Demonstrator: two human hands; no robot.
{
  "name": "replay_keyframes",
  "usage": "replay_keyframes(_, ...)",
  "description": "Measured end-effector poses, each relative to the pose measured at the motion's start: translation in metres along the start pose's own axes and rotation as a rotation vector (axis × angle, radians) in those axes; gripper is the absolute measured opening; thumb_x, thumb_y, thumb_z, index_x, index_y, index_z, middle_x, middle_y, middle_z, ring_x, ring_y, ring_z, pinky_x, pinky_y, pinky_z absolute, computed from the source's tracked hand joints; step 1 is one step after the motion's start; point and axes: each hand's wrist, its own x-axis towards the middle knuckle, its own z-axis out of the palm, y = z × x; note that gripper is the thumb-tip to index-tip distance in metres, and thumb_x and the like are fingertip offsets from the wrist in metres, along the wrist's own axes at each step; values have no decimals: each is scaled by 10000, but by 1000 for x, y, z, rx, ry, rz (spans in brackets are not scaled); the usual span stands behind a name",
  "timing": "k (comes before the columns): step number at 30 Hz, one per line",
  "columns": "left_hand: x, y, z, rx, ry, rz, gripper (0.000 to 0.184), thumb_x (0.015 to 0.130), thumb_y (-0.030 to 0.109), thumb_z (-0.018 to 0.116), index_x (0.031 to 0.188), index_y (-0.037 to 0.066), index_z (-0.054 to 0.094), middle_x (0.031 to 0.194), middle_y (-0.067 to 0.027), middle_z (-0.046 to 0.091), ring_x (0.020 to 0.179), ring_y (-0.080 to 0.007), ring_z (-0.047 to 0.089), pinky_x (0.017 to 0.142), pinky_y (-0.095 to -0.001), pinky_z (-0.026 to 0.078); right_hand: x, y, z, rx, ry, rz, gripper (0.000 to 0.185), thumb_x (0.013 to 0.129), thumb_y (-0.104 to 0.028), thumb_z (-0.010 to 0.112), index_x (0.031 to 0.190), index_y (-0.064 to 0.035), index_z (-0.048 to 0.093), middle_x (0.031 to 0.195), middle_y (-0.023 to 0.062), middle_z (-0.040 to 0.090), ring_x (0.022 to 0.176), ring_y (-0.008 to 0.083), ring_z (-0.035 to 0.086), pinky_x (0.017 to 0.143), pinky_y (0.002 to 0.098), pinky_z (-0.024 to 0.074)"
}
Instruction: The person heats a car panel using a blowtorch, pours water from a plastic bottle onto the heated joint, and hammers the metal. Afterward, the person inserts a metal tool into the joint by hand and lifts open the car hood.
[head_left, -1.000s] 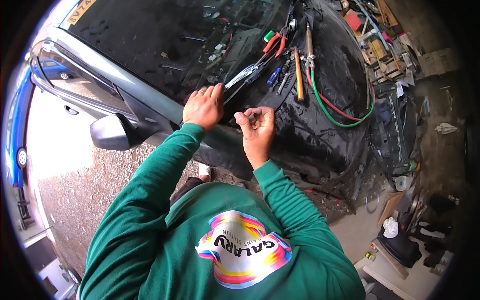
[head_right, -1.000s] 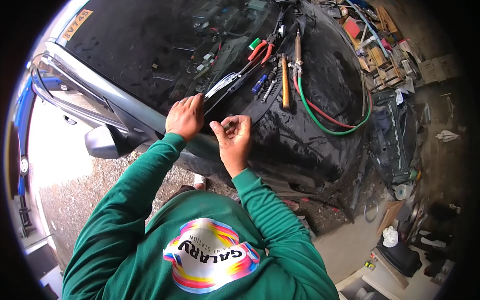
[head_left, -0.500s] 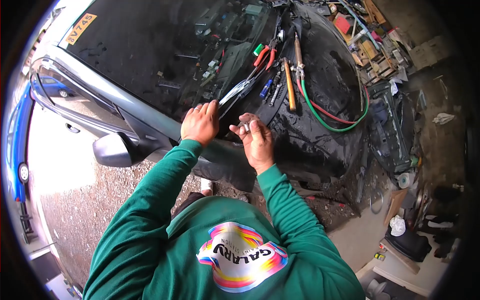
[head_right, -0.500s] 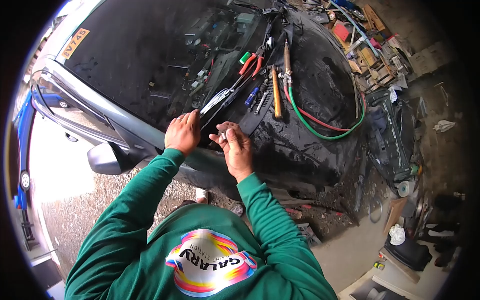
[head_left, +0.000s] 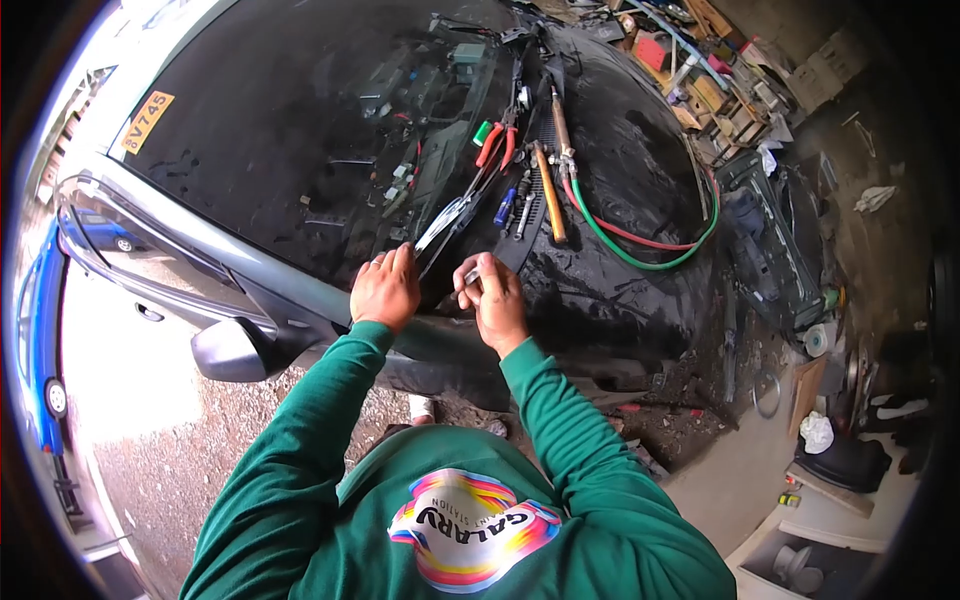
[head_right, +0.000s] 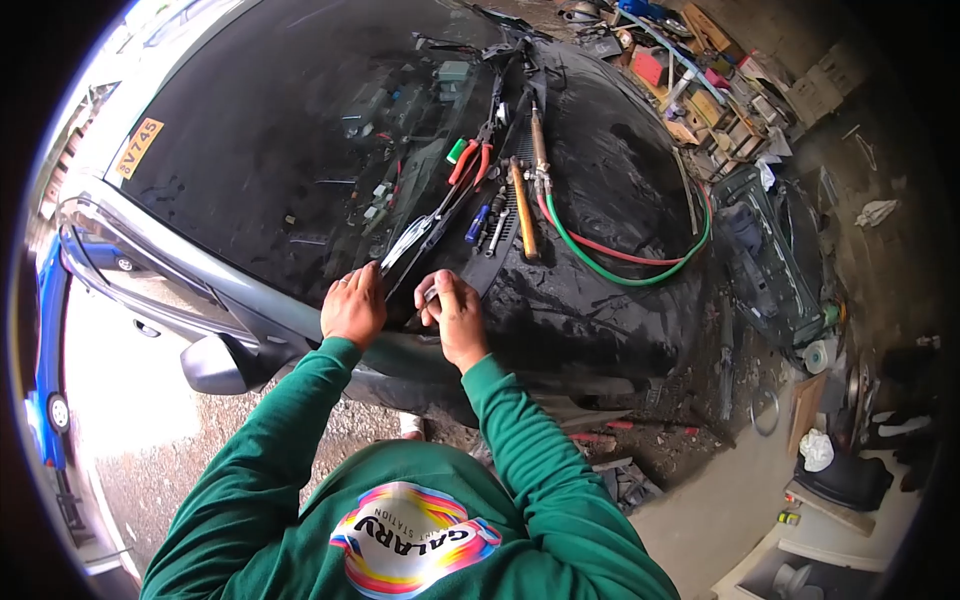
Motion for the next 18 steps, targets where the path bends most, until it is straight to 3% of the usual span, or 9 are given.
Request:
replay_keyframes(1,0,1,0,20,-38,-32,306,1099,243,611,1344,81,696,1100,-107,783,1072,-334,754,929,-484,568,5,-14,9,-110,-9,62,490,1244,-440,482,1008,-70,700,809,27,678,641,71,557,586,241,441)
replay_keyframes(4,2,1,0,31,-107,-72,315,1112,260,593,1352,82,691,1137,-120,799,1102,-339,758,955,-490,572,19,-36,18,-507,-241,101,287,1150,-314,718,1023,-61,671,828,4,665,711,96,602,666,284,496)
replay_keyframes(5,2,1,-1,34,-152,-86,318,1119,266,581,1358,86,689,1160,-136,806,1102,-347,763,967,-499,573,17,-37,19,-705,-288,-86,168,1058,-158,787,1075,-57,653,895,6,654,792,106,611,724,304,529)
replay_keyframes(8,1,1,0,35,-130,-84,310,1120,263,576,1349,87,690,1162,-142,805,1085,-351,768,963,-499,576,18,-46,17,-830,-398,-3,200,1000,-78,792,1122,-40,639,930,13,649,835,123,606,773,331,538)
replay_keyframes(12,-1,-1,1,34,-95,-66,285,1120,254,573,1323,93,691,1135,-129,805,1072,-351,769,941,-499,576,61,-98,21,-1085,-973,426,224,936,33,677,1153,-20,692,878,40,703,812,155,650,769,367,546)
replay_keyframes(13,0,1,1,27,-78,-54,260,1120,245,570,1294,94,690,1110,-121,802,1062,-349,768,924,-500,573,66,-103,26,-1224,-1033,377,186,884,-16,703,1054,-28,775,867,79,757,792,228,703,777,408,573)
replay_keyframes(14,2,2,-1,21,-59,-43,236,1120,237,567,1265,96,689,1084,-113,798,1052,-347,767,907,-500,571,59,-102,33,-1225,-1034,372,186,884,-16,703,1054,-28,775,867,79,757,792,228,703,777,408,573)
replay_keyframes(16,4,3,-3,9,-79,-35,165,1095,206,595,1193,101,677,1010,-101,774,989,-344,759,863,-505,561,28,-97,61,-1833,-1076,-118,130,844,-95,742,940,-79,828,890,109,796,908,327,750,812,466,605)
replay_keyframes(18,0,-3,2,-5,-29,-21,226,1067,229,625,1232,86,683,1017,-111,769,993,-352,755,863,-511,565,0,-89,69,-1938,-958,-458,167,900,-162,728,800,-102,847,918,97,803,1000,393,745,855,518,635)
